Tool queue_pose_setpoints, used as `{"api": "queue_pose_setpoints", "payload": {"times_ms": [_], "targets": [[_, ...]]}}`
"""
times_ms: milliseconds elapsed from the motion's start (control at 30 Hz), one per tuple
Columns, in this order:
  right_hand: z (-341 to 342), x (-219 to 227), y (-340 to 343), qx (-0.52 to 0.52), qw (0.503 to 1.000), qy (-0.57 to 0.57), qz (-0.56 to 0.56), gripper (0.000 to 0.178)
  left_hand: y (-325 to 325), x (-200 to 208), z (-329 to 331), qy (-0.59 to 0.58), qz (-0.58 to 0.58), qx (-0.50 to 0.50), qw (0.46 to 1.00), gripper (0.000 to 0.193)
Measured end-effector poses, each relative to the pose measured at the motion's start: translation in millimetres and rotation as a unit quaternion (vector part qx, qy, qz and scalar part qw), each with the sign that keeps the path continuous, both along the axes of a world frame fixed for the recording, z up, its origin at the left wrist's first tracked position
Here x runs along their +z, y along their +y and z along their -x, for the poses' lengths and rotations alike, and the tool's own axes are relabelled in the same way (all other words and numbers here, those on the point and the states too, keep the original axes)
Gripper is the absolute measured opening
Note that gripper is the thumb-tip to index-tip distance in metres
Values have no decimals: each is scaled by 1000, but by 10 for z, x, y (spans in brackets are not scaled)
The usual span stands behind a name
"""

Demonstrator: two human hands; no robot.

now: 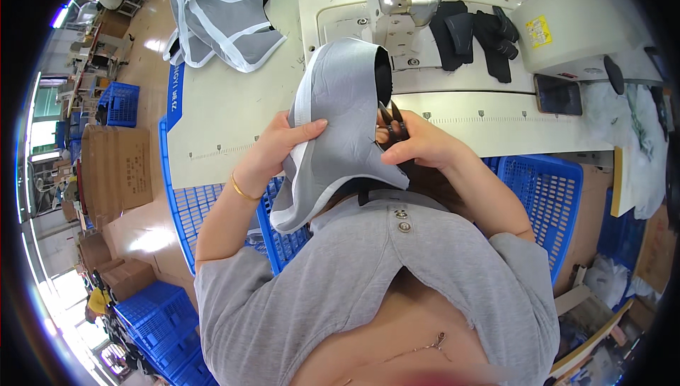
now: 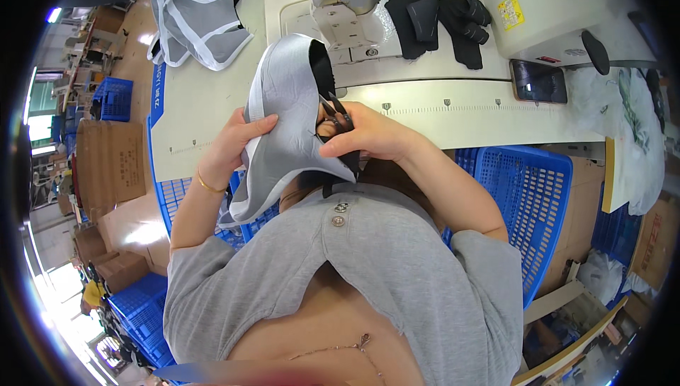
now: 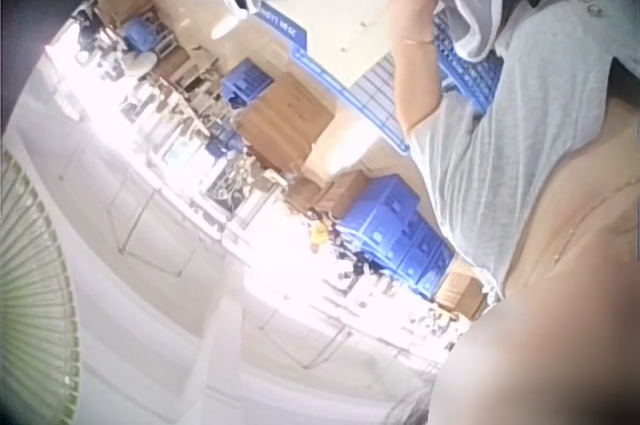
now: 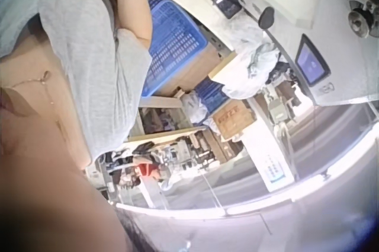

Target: The recorder uses an industrial sewing machine to stitch together components of a shoe upper.

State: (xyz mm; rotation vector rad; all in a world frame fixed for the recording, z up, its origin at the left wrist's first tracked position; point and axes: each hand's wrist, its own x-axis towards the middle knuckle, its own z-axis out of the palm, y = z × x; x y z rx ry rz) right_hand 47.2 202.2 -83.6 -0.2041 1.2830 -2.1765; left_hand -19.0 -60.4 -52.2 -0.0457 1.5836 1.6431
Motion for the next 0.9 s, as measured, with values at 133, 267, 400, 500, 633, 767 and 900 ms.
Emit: {"api": "queue_pose_setpoints", "payload": {"times_ms": [133, 267, 400, 500, 633, 767, 900], "targets": [[60, 72, 310, 36, 987, 70, -143, 27, -18, -14, -9, 27, 17, -10, 999, 44], [119, 280, 475, 9, 947, 142, -287, 22, 237, 72, -58, 515, 293, -55, 804, 48], [121, 522, 432, -26, 897, 258, -358, 19, 624, 258, -19, 718, 111, -196, 658, 45], [124, 513, 434, -60, 890, 321, -319, 17, 751, 72, 176, 618, 21, -369, 694, 35], [100, 375, 368, -235, 959, 98, -128, 16, 791, -22, 282, 225, -7, -318, 921, 17], [-97, 236, 340, -208, 950, -17, -231, 30, 768, -38, 232, 174, 23, -194, 965, 8], [-154, 136, 145, -225, 928, 105, -279, 28, 785, -104, 207, 203, -4, -177, 963, 6]]}}
